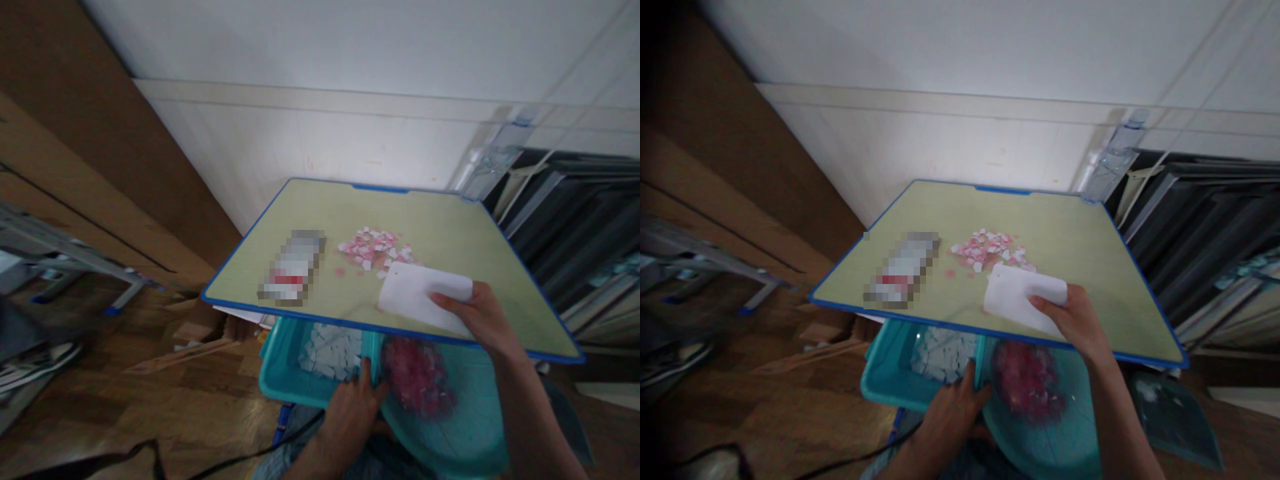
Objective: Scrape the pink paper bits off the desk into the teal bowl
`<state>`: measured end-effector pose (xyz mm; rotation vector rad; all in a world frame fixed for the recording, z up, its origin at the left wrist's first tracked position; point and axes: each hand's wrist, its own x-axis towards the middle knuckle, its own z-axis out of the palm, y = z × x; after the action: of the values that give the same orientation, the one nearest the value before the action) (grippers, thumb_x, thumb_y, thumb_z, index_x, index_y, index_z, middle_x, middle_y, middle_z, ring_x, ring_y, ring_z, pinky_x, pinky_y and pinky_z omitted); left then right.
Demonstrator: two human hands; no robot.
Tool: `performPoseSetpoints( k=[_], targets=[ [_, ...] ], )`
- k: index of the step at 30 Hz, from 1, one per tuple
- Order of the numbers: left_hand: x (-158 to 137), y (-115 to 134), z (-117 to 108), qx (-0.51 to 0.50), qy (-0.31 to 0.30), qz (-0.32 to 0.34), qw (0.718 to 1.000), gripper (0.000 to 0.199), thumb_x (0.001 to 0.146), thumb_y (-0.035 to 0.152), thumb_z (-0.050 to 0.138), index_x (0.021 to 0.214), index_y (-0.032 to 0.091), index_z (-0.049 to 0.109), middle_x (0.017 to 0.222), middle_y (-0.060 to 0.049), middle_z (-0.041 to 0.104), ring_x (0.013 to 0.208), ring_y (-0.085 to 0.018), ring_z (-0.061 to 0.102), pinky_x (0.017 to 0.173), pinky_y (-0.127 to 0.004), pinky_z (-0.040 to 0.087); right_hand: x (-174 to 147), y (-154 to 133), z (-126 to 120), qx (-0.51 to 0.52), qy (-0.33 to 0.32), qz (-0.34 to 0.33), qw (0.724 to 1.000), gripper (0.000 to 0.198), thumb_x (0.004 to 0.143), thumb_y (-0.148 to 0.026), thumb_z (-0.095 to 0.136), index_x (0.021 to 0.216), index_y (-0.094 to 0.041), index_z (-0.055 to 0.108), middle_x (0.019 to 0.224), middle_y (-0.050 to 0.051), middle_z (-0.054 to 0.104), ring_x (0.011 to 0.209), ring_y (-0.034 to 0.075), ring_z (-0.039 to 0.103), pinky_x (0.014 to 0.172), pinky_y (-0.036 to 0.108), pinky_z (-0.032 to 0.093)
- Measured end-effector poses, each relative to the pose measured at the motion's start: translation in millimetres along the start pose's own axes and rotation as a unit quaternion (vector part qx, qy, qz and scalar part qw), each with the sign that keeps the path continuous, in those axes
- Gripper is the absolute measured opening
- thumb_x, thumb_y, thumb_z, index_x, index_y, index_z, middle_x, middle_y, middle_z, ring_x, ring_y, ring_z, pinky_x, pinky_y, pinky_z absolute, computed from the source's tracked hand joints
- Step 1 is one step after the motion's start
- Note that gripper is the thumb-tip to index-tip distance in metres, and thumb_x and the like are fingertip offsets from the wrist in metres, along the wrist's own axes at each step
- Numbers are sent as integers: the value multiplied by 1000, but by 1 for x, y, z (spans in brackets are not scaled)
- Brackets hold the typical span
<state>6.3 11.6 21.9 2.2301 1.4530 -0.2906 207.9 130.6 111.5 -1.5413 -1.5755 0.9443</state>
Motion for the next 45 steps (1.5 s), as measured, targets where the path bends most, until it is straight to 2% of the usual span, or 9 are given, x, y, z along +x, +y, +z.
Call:
performPoseSetpoints(
  k=[6, 11, 17, 20, 23, 35, 39, 43, 45],
  targets=[
    [2, 0, 5, 1, -1, -11, 1000, 60, 66, 47, 64, 120, 31, 44, 135, -19, 29, 83, -26, 62, 68, -40, 51, -14, 18, -35, -8, 25, 67, 997, 27, 60, -36, 71, 74, -13, 71, 66, 7, 71, 54, 22, 63, 44, 28, 47],
    [3, 0, 7, 4, 6, -7, 1000, 62, 66, 48, 65, 122, 31, 43, 135, -19, 30, 84, -27, 61, 68, -40, 51, -23, 22, -53, -4, 58, 74, 996, 29, 59, -37, 72, 79, -16, 71, 74, 7, 72, 65, 25, 65, 53, 32, 52],
    [3, 0, 9, 15, 20, -6, 1000, 57, 69, 45, 63, 121, 30, 45, 136, -21, 30, 84, -27, 62, 67, -40, 51, -5, 1, 3, 164, 28, 17, 986, 35, 60, -37, 72, 86, -15, 69, 85, 7, 72, 72, 23, 66, 63, 32, 53],
    [2, 1, 7, 10, 12, -18, 1000, 57, 69, 42, 65, 121, 31, 44, 136, -20, 30, 86, -27, 61, 70, -40, 51, 6, -3, 37, 151, -19, 29, 988, 34, 59, -40, 71, 78, -12, 69, 78, 9, 72, 64, 23, 66, 56, 31, 52],
    [1, 2, 5, -1, 0, -22, 1000, 59, 67, 42, 66, 121, 30, 45, 136, -19, 29, 86, -27, 61, 70, -40, 50, 11, 3, 46, 109, -25, 51, 992, 31, 55, -37, 71, 73, -12, 67, 74, 8, 71, 63, 22, 65, 54, 29, 52],
    [3, 0, 7, 4, 3, -10, 1000, 62, 65, 48, 66, 120, 30, 45, 134, -19, 29, 87, -27, 61, 70, -40, 51, -23, 47, -39, 150, 72, 205, 965, 28, 55, -29, 73, 79, -15, 65, 66, 5, 70, 52, 21, 63, 46, 30, 50],
    [3, 0, 8, 9, 11, -4, 1000, 60, 65, 50, 64, 119, 29, 46, 133, -19, 31, 85, -27, 62, 68, -40, 51, -18, 28, -33, 153, 80, 105, 979, 32, 60, -33, 72, 86, -14, 67, 79, 7, 72, 62, 24, 66, 53, 32, 52],
    [3, 0, 10, 11, 19, -8, 1000, 62, 65, 50, 65, 120, 30, 45, 134, -19, 31, 85, -28, 62, 68, -40, 51, 1, -11, 0, 33, 25, -104, 994, 23, 69, -34, 66, 81, -16, 72, 82, 5, 72, 70, 22, 66, 63, 31, 52],
    [3, 0, 13, 9, 26, -6, 1000, 64, 63, 51, 65, 121, 29, 45, 134, -20, 32, 84, -28, 62, 68, -40, 51, 13, -28, 23, -24, -36, -225, 973, 18, 75, -30, 61, 85, -20, 72, 87, 4, 72, 75, 20, 66, 69, 29, 51]
  ],
)
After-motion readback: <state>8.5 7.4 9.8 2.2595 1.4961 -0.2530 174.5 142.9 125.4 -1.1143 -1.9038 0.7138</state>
